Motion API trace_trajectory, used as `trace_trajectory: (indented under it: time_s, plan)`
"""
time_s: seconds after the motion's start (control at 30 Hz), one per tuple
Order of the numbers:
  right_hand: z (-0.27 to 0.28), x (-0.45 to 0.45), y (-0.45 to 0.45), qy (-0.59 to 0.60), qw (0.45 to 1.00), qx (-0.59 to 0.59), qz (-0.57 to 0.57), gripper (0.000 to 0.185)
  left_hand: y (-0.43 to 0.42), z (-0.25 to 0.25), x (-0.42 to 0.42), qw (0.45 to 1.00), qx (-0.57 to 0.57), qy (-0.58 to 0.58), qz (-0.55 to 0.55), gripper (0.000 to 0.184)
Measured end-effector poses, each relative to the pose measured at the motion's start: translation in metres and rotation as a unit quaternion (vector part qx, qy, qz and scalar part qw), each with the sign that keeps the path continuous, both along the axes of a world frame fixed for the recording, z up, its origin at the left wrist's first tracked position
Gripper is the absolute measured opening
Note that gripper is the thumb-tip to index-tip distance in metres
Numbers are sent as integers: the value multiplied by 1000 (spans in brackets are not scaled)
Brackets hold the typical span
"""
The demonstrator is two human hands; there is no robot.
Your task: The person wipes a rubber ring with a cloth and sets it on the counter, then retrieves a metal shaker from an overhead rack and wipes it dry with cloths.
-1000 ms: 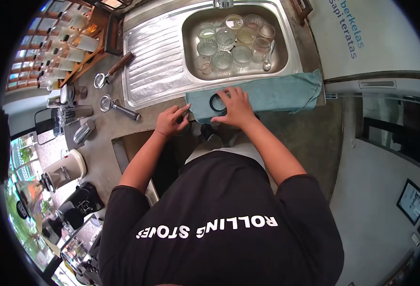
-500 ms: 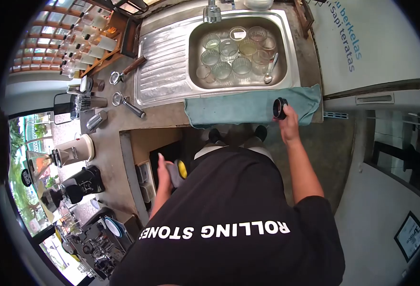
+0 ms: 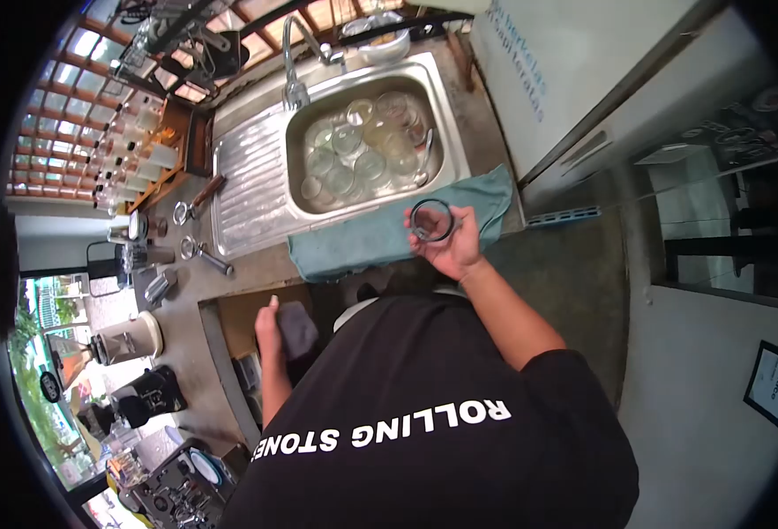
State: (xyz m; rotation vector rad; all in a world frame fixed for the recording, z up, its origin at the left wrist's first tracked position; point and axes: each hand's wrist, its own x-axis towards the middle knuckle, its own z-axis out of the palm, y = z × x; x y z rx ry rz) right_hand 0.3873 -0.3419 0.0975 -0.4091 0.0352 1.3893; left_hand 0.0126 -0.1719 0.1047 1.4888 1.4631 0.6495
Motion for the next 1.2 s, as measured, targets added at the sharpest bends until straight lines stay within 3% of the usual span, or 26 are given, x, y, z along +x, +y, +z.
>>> trace_trajectory:
  time_s: [0.03,0.17,0.23,0.3,0.37,0.4,0.5,0.6,0.7,0.77,0.8,0.87,0.97,1.0,1.03,1.07,1.13,1.17,1.2]
  plan:
    - [4,1,-1,-42,999,-13,10,68,5,21,21,998,-2,-68,7,32]
    - [8,2,-3,-182,981,-50,36,56,8,68,114,964,250,-40,-81,25]
    - [9,-3,-7,-137,989,-5,48,52,0,73,161,940,312,-66,-119,27]
    - [5,-7,-8,-127,980,124,95,54,-17,74,201,937,303,-103,-142,28]
    - [12,-11,-15,-156,978,67,121,68,-47,81,236,929,285,-146,-187,26]
    - [-4,-12,-18,-146,979,97,105,72,-63,84,247,910,290,-163,-246,26]
    - [18,-7,-28,-230,964,-131,-4,74,-88,105,267,811,354,-151,-441,25]
    - [36,8,-33,-270,954,-115,-62,77,-86,109,274,814,151,-258,-498,27]
    - [19,24,-31,-338,936,-79,-56,74,-80,85,287,810,-115,-384,-428,27]
    - [11,27,-25,-436,895,-66,-64,70,-78,83,284,846,121,-324,-406,29]
    - [19,33,-26,-481,874,-73,-9,64,-78,87,282,845,236,-284,-387,29]
    - [-20,37,-8,-736,667,-15,-117,64,-72,93,282,801,462,-198,-324,38]
    - [46,13,-1,-686,722,69,-63,65,-72,105,284,814,458,-253,-251,47]
    - [61,6,4,-643,762,53,-55,65,-72,112,280,820,467,-212,-255,51]
    - [67,1,13,-599,798,36,-48,65,-66,110,278,831,434,-216,-273,52]
    - [37,4,24,-540,840,16,-43,55,-58,104,277,840,400,-220,-292,53]
    - [57,3,24,-546,837,16,25,51,-52,97,273,864,309,-259,-301,52]
    - [64,3,25,-547,835,15,56,50,-51,86,270,881,212,-316,-282,50]
    - [66,1,26,-532,845,33,43,60,-54,86,267,886,111,-368,-261,49]
